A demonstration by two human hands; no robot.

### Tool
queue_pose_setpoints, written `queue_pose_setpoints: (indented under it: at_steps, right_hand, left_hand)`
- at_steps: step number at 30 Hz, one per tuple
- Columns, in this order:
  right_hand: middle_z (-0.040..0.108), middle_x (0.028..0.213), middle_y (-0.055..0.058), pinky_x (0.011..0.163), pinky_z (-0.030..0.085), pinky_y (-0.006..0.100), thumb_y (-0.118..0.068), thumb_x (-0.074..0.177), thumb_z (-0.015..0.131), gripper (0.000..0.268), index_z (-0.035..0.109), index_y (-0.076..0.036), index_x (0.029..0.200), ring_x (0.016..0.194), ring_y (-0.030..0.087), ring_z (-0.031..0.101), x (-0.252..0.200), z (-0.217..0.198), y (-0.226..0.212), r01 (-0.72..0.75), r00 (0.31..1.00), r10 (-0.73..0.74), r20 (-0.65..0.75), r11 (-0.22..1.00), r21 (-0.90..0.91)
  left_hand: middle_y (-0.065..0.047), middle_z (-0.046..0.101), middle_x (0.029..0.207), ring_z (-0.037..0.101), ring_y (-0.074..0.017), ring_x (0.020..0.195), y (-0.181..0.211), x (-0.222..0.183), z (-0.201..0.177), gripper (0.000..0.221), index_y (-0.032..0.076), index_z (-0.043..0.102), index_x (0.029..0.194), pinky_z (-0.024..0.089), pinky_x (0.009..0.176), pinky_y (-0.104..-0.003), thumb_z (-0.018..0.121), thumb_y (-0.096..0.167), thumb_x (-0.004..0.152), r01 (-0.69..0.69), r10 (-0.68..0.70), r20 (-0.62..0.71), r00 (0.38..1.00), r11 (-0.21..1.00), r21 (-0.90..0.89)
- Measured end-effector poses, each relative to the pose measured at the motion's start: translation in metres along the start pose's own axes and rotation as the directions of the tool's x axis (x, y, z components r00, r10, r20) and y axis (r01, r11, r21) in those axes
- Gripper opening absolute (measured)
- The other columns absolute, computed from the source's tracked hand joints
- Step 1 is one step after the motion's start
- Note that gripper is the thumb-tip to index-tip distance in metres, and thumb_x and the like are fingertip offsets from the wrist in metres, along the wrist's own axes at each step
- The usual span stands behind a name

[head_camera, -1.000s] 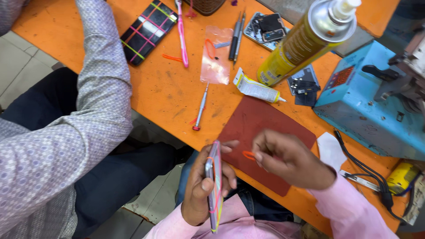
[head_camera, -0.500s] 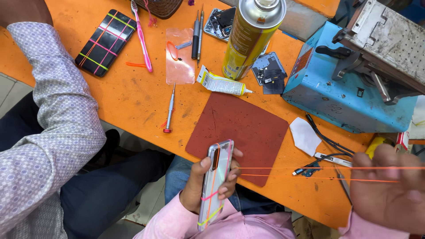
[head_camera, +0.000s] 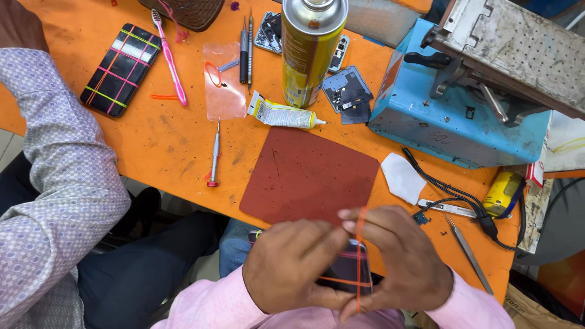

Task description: The person applies adhesive from a tube onto the internal frame of a mobile phone, places the back panel onto the device, and secures it by wrapping multiple rubber bands around the phone. They then connect a charging cable to test the device.

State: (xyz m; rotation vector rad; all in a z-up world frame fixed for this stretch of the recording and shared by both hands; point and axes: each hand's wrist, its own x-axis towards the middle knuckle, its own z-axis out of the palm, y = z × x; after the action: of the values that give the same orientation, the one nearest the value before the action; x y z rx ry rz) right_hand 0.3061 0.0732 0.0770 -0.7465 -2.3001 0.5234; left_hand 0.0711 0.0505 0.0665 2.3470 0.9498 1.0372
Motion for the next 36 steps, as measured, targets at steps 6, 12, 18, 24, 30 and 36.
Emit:
queue_pose_setpoints:
  at_steps: [6, 12, 18, 24, 30, 36]
  right_hand:
    - [0.067, 0.122, 0.014, 0.096, 0.044, 0.045, -0.061, 0.072, 0.081, 0.082, 0.06, -0.005, 0.128, 0.112, 0.03, 0.058, -0.014, -0.004, 0.021, -0.261, 0.738, -0.052, 0.673, 0.898, 0.355]
    - [0.051, 0.143, 0.015, 0.109, 0.032, 0.045, -0.055, 0.077, 0.082, 0.093, 0.044, -0.002, 0.144, 0.133, 0.029, 0.043, -0.049, 0.005, 0.032, -0.129, 0.979, -0.142, 0.144, 0.106, 0.986]
    - [0.034, 0.164, 0.017, 0.122, 0.02, 0.046, -0.049, 0.082, 0.083, 0.107, 0.027, 0.002, 0.159, 0.154, 0.029, 0.028, -0.009, 0.01, -0.014, -0.308, 0.914, 0.357, 0.192, 0.306, 0.901]
    - [0.058, 0.151, 0.013, 0.111, 0.046, 0.038, -0.033, 0.076, 0.086, 0.089, 0.047, -0.002, 0.15, 0.134, 0.022, 0.06, 0.014, -0.001, 0.02, -0.631, 0.755, 0.543, 0.368, 0.446, 0.635]
    - [0.078, 0.092, 0.001, 0.072, 0.056, 0.034, -0.024, 0.085, 0.082, 0.02, 0.083, -0.016, 0.104, 0.083, 0.018, 0.07, -0.045, -0.006, 0.033, -0.405, 0.681, -0.02, 0.732, 0.823, 0.399]
    - [0.057, 0.127, 0.006, 0.098, 0.043, 0.036, -0.033, 0.09, 0.078, 0.049, 0.061, -0.009, 0.129, 0.117, 0.022, 0.05, -0.08, 0.014, 0.041, -0.013, 0.986, -0.167, 0.014, 0.002, 1.0]
  left_hand:
    - [-0.009, 0.067, 0.101, 0.069, -0.0267, 0.088, -0.021, -0.003, -0.015, 0.071, 0.007, 0.063, 0.116, 0.057, 0.076, -0.035, 0.095, 0.041, 0.063, 0.199, -0.179, -0.339, 0.923, 0.98, 0.027]
    - [-0.006, 0.062, 0.103, 0.064, -0.0179, 0.091, -0.058, -0.014, -0.011, 0.071, 0.003, 0.061, 0.131, 0.056, 0.084, -0.028, 0.092, 0.03, 0.073, 0.312, -0.762, -0.406, 0.505, 0.6, -0.737]
    - [-0.009, 0.065, 0.1, 0.065, -0.0252, 0.085, -0.027, -0.004, 0.003, 0.066, 0.0, 0.064, 0.114, 0.055, 0.076, -0.035, 0.093, 0.033, 0.064, 0.166, -0.138, -0.386, 0.912, 0.985, 0.041]
    - [0.0, 0.062, 0.102, 0.061, -0.0142, 0.08, 0.002, -0.01, 0.005, 0.047, 0.009, 0.068, 0.126, 0.05, 0.069, -0.029, 0.089, 0.036, 0.093, -0.507, 0.483, 0.157, 0.862, 0.805, 0.309]
    - [-0.006, 0.067, 0.109, 0.068, -0.0246, 0.094, -0.031, -0.008, -0.024, 0.077, 0.005, 0.062, 0.122, 0.057, 0.082, -0.036, 0.096, 0.041, 0.063, 0.203, -0.125, -0.435, 0.892, 0.97, 0.138]
    - [-0.007, 0.062, 0.107, 0.067, -0.0164, 0.091, -0.054, -0.002, -0.007, 0.079, 0.0, 0.062, 0.133, 0.058, 0.083, -0.03, 0.094, 0.032, 0.068, 0.372, -0.683, -0.413, 0.602, 0.698, -0.612]
